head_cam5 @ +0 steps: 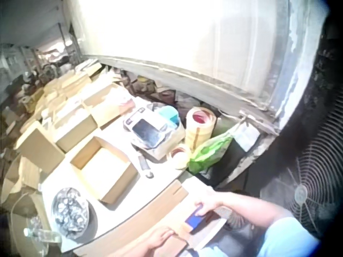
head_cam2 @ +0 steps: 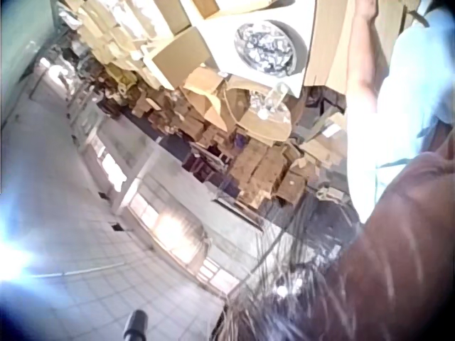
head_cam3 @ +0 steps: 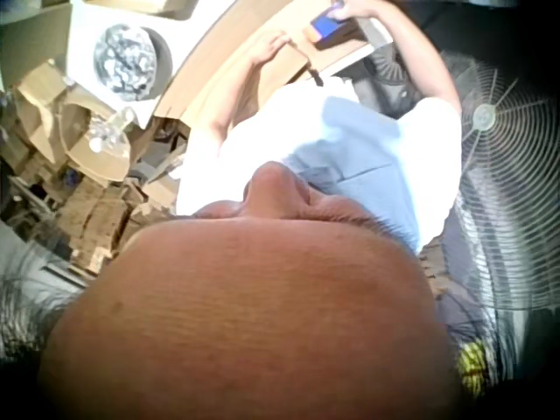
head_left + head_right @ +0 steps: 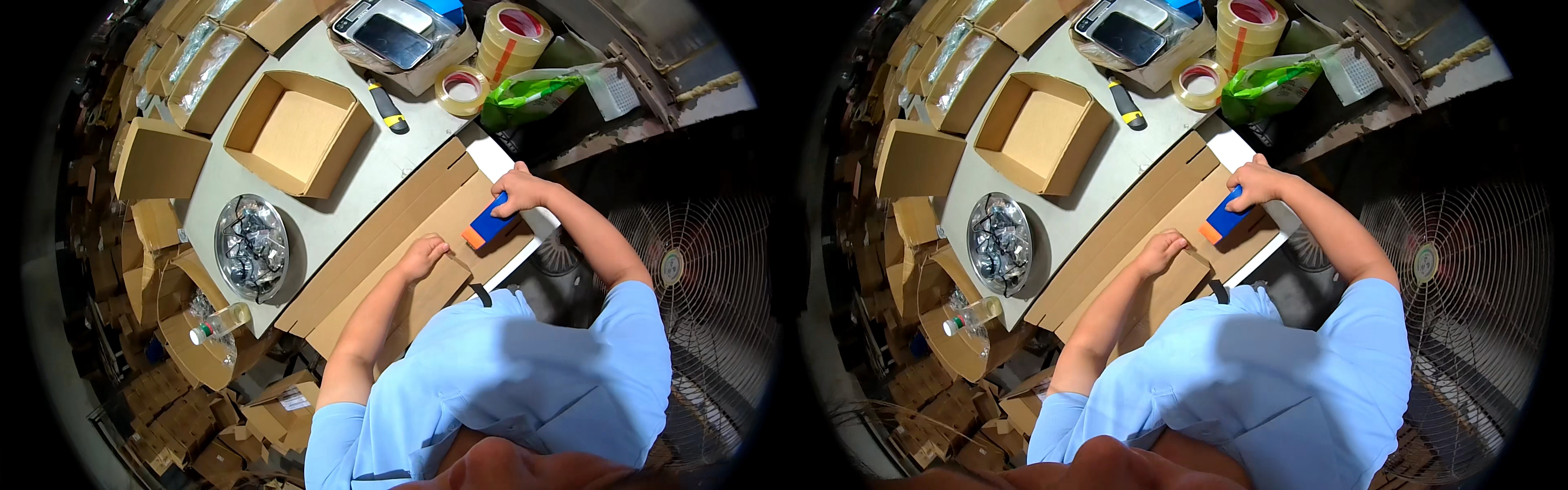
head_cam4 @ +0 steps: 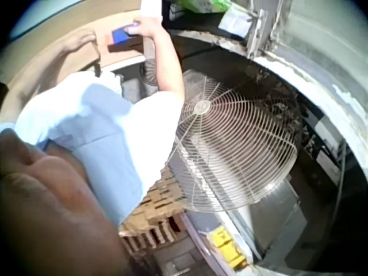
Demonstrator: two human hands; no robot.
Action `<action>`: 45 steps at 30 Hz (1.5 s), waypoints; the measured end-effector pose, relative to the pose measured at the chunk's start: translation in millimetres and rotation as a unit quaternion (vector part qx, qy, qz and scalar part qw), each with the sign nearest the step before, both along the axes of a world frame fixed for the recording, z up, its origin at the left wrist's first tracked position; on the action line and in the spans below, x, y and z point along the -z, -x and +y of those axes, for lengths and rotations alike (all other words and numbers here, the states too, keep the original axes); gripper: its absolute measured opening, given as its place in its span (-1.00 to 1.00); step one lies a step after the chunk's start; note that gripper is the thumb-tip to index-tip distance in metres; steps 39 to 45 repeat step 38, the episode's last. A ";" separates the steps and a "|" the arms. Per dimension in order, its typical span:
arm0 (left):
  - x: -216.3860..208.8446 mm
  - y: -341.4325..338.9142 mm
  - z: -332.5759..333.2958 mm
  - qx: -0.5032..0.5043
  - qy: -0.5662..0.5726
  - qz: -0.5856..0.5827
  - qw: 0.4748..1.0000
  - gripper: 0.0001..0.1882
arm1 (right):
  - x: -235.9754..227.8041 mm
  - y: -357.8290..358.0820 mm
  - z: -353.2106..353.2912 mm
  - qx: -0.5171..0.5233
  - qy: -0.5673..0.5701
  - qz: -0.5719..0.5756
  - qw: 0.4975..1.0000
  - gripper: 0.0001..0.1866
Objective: The person places metal brackets and hardware into a cardboard box and uses a tape dispenser to seal the box.
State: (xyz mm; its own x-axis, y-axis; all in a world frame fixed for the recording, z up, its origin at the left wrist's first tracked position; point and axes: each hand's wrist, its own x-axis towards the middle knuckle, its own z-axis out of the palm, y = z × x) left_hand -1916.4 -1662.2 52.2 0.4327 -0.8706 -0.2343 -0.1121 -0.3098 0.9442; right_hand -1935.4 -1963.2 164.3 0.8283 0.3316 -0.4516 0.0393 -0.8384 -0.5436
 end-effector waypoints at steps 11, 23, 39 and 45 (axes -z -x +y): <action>-73.8 51.9 -18.5 0.126 -0.171 -0.449 0.868 -0.55 | 7.5 29.3 98.0 0.053 0.203 -0.059 0.976 -0.54; -31.2 108.4 22.3 -0.106 -0.227 -0.439 0.863 -0.23 | 63.9 118.3 75.3 0.240 0.116 -0.271 0.925 -0.52; 34.0 317.9 418.1 -0.795 -0.335 0.072 0.501 -0.28 | 140.5 54.5 203.1 0.180 -0.497 0.211 0.822 -0.39; 34.0 317.9 418.1 -0.795 -0.335 0.072 0.501 -0.28 | 140.5 54.5 203.1 0.180 -0.497 0.211 0.822 -0.39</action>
